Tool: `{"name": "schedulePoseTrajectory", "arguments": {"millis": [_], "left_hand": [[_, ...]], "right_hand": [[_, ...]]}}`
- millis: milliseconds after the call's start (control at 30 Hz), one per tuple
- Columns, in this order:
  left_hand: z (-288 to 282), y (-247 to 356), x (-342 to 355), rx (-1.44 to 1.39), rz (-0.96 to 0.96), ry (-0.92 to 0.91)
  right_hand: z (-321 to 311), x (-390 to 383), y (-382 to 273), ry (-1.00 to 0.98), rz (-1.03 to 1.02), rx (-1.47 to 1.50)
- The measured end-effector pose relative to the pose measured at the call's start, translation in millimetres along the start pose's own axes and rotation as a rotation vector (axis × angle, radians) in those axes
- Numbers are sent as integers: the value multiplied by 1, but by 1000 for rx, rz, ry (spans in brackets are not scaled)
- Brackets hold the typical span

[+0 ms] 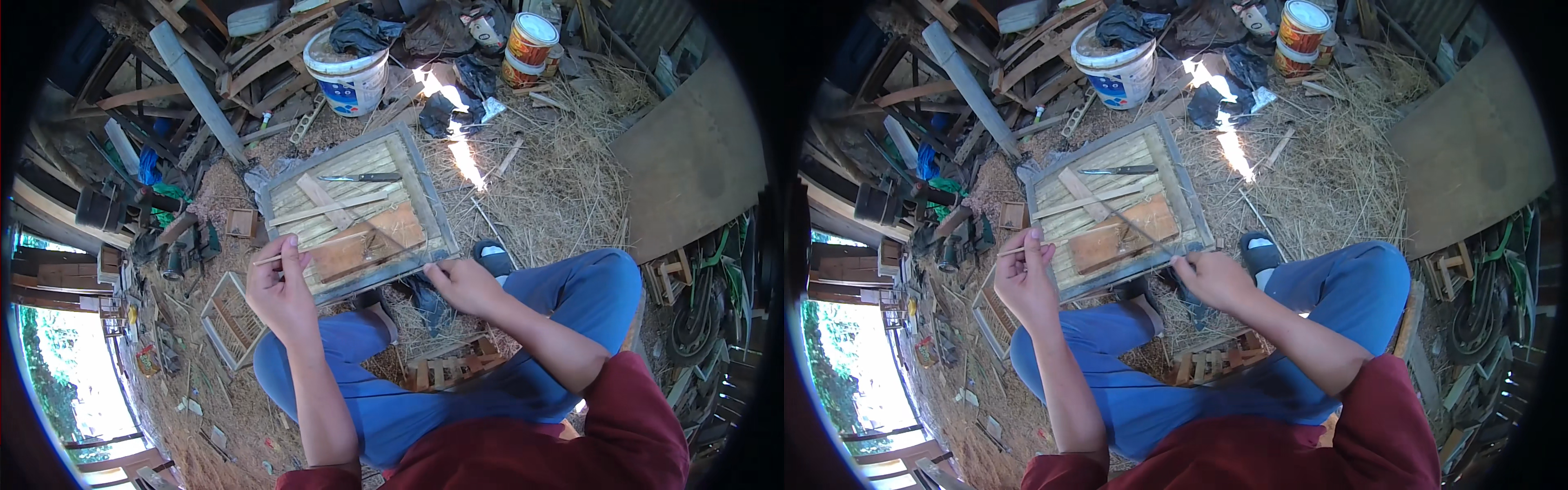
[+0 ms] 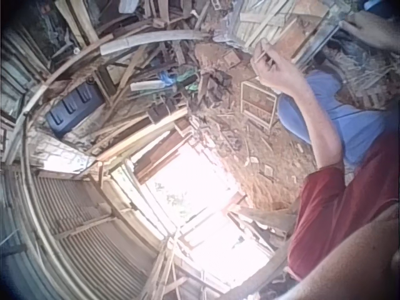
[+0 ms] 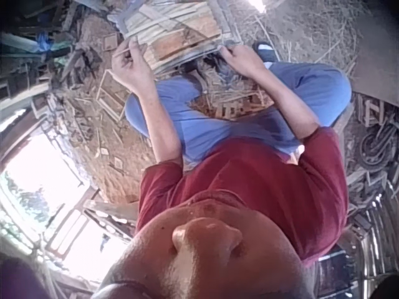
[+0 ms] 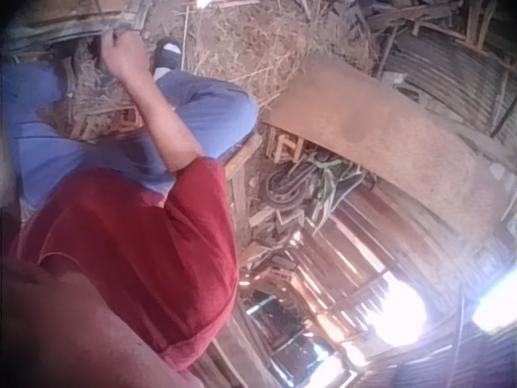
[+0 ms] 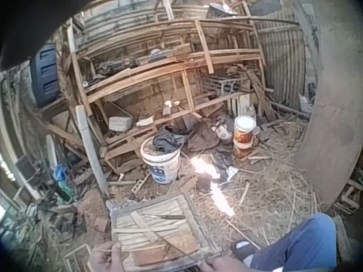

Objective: The person shaves a thin wood strip using a large knife while holding it against a wooden block, and then uses a smaller blade to refine the strip.

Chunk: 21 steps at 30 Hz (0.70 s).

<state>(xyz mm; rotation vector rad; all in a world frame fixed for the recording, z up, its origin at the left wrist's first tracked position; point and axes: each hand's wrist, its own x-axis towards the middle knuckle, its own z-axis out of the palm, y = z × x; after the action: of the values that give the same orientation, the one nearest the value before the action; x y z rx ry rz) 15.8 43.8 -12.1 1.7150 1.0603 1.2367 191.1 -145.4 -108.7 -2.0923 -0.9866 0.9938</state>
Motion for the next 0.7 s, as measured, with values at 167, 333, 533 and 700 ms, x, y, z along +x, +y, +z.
{"name": "schedulePoseTrajectory", "arguments": {"millis": [167,333,533,700], "left_hand": [[-1,-2,1,-26,2,32],[-2,7,0,37,36,0],[1,9,-4,84,8,-3],[0,12,-2,102,31,22]], "right_hand": [[7,-1,0,6,58,-24],[13,-1,-8,23,-60,109],[3,-10,-32,-44,-129,65],[-7,-6,-37,-63,-72,41]]}}
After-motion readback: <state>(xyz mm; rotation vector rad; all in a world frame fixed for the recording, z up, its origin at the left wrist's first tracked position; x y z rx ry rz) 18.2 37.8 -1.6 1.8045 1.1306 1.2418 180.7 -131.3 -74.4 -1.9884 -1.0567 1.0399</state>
